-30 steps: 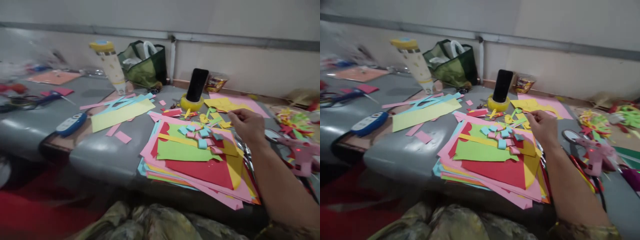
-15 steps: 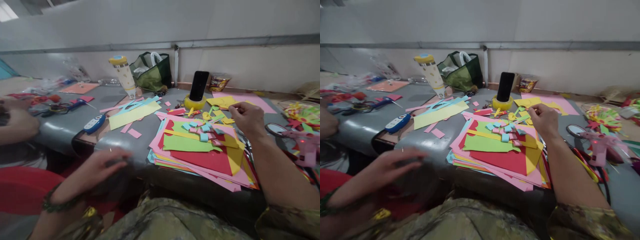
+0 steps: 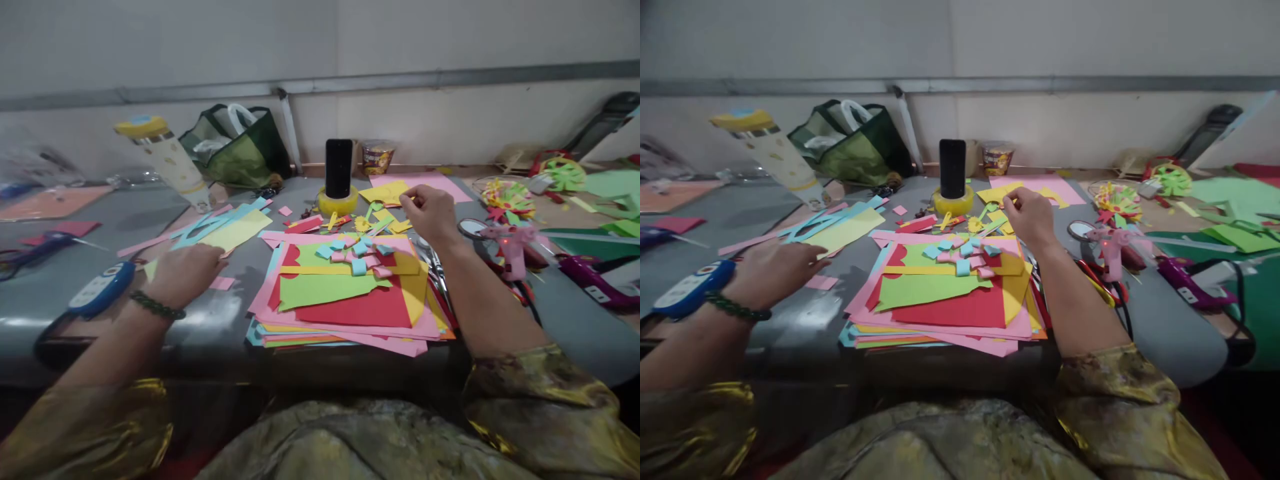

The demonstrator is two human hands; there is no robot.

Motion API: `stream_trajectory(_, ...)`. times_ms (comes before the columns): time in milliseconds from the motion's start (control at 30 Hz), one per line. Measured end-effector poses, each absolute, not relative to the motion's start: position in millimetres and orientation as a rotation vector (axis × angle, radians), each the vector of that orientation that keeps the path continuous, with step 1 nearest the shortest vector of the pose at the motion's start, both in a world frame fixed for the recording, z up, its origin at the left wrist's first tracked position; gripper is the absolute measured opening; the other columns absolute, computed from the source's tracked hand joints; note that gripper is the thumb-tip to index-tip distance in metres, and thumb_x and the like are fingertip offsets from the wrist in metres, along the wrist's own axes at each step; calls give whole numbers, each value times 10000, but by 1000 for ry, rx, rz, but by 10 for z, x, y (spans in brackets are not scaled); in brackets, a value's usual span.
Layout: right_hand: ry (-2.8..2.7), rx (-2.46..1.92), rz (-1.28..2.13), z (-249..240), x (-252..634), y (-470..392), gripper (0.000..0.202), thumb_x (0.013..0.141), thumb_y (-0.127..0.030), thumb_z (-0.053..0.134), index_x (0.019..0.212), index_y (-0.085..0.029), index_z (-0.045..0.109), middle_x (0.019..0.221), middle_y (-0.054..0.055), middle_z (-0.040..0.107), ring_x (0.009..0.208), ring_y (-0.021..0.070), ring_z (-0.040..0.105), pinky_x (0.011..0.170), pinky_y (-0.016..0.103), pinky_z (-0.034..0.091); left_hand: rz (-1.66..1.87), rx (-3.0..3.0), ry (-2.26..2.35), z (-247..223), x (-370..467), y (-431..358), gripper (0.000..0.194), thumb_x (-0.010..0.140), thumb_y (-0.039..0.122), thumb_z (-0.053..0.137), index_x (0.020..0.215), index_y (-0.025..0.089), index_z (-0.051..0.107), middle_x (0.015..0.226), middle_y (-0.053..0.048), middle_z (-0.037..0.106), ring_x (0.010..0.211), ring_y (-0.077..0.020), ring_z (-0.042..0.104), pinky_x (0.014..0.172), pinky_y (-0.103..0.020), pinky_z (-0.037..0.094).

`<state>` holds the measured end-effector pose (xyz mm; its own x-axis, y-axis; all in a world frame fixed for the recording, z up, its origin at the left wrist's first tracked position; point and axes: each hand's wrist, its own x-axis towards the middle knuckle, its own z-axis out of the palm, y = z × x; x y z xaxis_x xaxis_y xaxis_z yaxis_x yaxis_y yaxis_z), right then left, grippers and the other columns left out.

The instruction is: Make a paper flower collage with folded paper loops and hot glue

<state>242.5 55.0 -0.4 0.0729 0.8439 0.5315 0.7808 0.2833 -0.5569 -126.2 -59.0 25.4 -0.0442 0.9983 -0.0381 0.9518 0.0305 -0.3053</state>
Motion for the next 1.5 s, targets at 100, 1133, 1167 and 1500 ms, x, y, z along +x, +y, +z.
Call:
stream_trajectory(100,-1717,-1503,72,-5,2422,551,172,814,-269,566,728,-184,689,631,43,659,579,169,547,613,304,372,174,-2112,-1997,394,-948,-482,472,1006,401,337,1049,139,728,1014,-140,740,962,-314,672,733,-363,475)
stream_trajectory(1133,-2559,-1892,429,145,2692,-81,556,610,-431,850,1107,-210,739,1081,125,752,908,292,691,636,302,428,-13,-3005,-1647,-104,-589,100,833,744,658,635,1404,167,510,1175,-132,681,1036,-314,651,864,-383,523)
stream_trajectory(1167,-2540,-1925,443,89,2704,-76,558,602,-420,851,1104,-207,732,1060,124,752,888,293,691,625,303,429,-4,-3014,-1681,-83,-605,100,822,746,647,636,1399,165,507,1101,-111,692,962,-293,660,808,-362,525)
stream_trajectory(1500,-2244,-2044,533,10,2713,-31,337,536,-343,852,744,-230,611,678,9,649,585,186,579,504,272,376,83,-2972,-1608,-125,-607,58,1028,677,728,697,1480,149,423,1473,-233,501,1343,-404,485,1062,-486,429)
